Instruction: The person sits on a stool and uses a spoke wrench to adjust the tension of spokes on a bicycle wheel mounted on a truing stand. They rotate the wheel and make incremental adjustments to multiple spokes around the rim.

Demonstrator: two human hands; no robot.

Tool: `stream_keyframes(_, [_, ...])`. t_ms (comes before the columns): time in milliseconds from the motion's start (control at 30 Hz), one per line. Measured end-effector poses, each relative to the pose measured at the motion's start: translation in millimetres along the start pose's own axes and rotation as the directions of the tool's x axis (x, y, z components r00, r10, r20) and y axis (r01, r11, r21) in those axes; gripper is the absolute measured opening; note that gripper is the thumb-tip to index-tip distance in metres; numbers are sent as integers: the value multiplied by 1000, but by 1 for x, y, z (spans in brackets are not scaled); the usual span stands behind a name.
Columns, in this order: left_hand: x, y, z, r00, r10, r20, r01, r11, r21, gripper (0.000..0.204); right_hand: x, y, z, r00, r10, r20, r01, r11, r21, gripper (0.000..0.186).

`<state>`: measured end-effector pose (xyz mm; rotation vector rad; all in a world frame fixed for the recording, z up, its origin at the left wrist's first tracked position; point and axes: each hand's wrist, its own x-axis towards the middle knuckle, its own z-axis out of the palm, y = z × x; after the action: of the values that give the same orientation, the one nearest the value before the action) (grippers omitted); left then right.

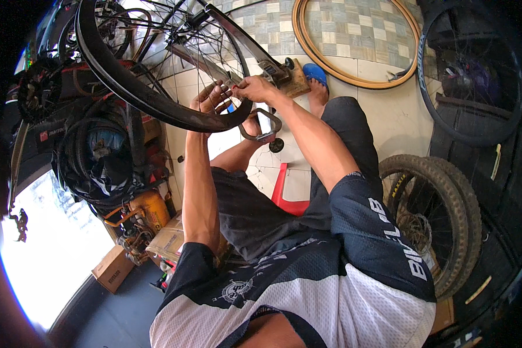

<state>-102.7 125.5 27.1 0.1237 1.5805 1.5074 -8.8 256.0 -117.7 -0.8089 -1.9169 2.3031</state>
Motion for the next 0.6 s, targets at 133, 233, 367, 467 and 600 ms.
stream_keyframes(133, [-1,-3,-9,1000,5,-27,-3,997,72,43,-9,-17,9,989,-38,-140,3,970,-245,51])
stream_keyframes(233, [0,-3,-7,1000,2,-2,-2,999,37,43,-12,-32,9,980,-26,-196,-53,921,-386,49])
stream_keyframes(367, [-3,-1,-7,1000,2,6,-3,999,35,42,-23,-53,18,970,-33,-242,-89,875,-475,33])
stream_keyframes(467, [-5,1,-6,1000,-20,15,19,999,48,41,-29,-62,27,951,-107,-289,-76,828,-556,23])
stream_keyframes(600, [-10,3,-5,1000,-17,17,17,999,45,41,-31,-56,34,927,-236,-292,23,812,-584,17])
